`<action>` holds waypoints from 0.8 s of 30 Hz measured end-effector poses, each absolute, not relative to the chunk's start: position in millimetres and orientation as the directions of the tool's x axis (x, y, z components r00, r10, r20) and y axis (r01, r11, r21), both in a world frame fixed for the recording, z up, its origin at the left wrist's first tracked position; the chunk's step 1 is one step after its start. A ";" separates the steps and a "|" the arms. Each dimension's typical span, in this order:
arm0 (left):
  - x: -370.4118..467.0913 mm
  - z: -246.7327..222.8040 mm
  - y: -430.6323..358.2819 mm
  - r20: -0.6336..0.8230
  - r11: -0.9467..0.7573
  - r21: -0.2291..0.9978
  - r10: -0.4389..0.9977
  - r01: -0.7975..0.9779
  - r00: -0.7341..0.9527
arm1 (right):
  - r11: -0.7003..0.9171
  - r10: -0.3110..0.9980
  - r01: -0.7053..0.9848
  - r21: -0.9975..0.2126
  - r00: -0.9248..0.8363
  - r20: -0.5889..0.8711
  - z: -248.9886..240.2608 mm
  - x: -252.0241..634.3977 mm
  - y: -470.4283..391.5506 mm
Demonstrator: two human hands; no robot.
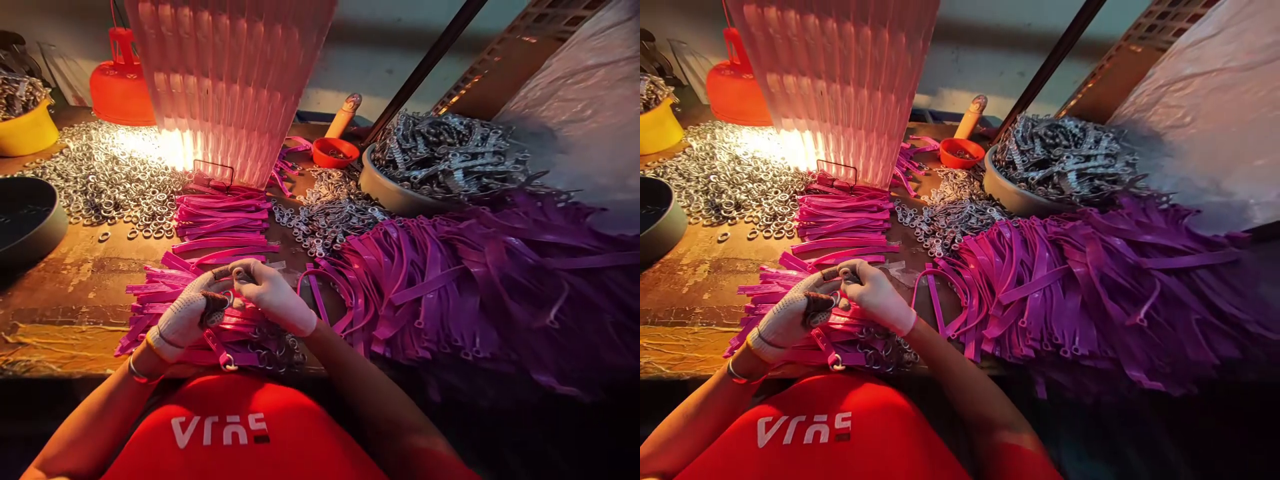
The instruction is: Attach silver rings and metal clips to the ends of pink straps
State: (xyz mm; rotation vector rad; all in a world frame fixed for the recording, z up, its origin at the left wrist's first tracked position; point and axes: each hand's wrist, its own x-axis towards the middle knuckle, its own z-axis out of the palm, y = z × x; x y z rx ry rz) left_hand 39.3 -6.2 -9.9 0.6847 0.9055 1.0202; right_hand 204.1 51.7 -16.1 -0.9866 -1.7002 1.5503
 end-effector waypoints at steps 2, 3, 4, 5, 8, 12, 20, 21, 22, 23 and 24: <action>39.3 -11.1 -7.4 -0.309 0.385 0.827 0.920 -0.411 0.240 | 0.081 0.871 0.141 -0.987 -0.491 0.001 -17.7 204.5 46.8; 39.7 -12.2 -7.9 -0.303 0.372 0.836 0.926 -0.404 0.225 | 0.112 0.869 0.170 -0.979 -0.495 0.013 -17.6 204.2 44.4; 40.2 -13.6 -8.2 -0.294 0.353 0.850 0.934 -0.391 0.204 | 0.143 0.860 0.201 -0.969 -0.509 0.022 -16.9 203.6 42.3; 40.9 -14.9 -8.4 -0.284 0.331 0.867 0.942 -0.373 0.178 | 0.176 0.848 0.231 -0.957 -0.529 0.029 -15.8 202.6 40.7; 42.6 -17.6 -8.1 -0.244 0.265 0.921 0.964 -0.286 0.109 | 0.262 0.803 0.270 -0.927 -0.593 0.054 -12.7 198.9 40.0; 40.4 -14.1 -7.1 -0.244 0.263 0.934 0.964 -0.240 0.107 | 0.213 0.780 0.211 -0.954 -0.625 0.036 -12.9 196.8 46.3; 33.5 -22.0 -7.4 -0.266 0.325 0.875 0.942 -0.359 0.206 | 0.090 0.938 0.064 -0.994 -0.341 0.063 -15.9 201.6 50.7; 35.3 -24.8 -7.9 -0.284 0.329 0.879 0.943 -0.346 0.175 | 0.090 0.940 0.058 -0.994 -0.334 0.066 -18.0 201.1 49.4; 37.3 -27.3 -8.4 -0.303 0.332 0.881 0.943 -0.338 0.137 | 0.101 0.940 0.061 -0.993 -0.332 0.075 -20.4 200.5 47.7; 39.3 -29.2 -8.9 -0.317 0.333 0.883 0.943 -0.332 0.102 | 0.124 0.938 0.076 -0.989 -0.333 0.092 -23.0 200.1 46.0; 40.9 -30.4 -9.5 -0.324 0.330 0.888 0.943 -0.322 0.073 | 0.162 0.933 0.103 -0.981 -0.341 0.118 -25.2 200.1 44.4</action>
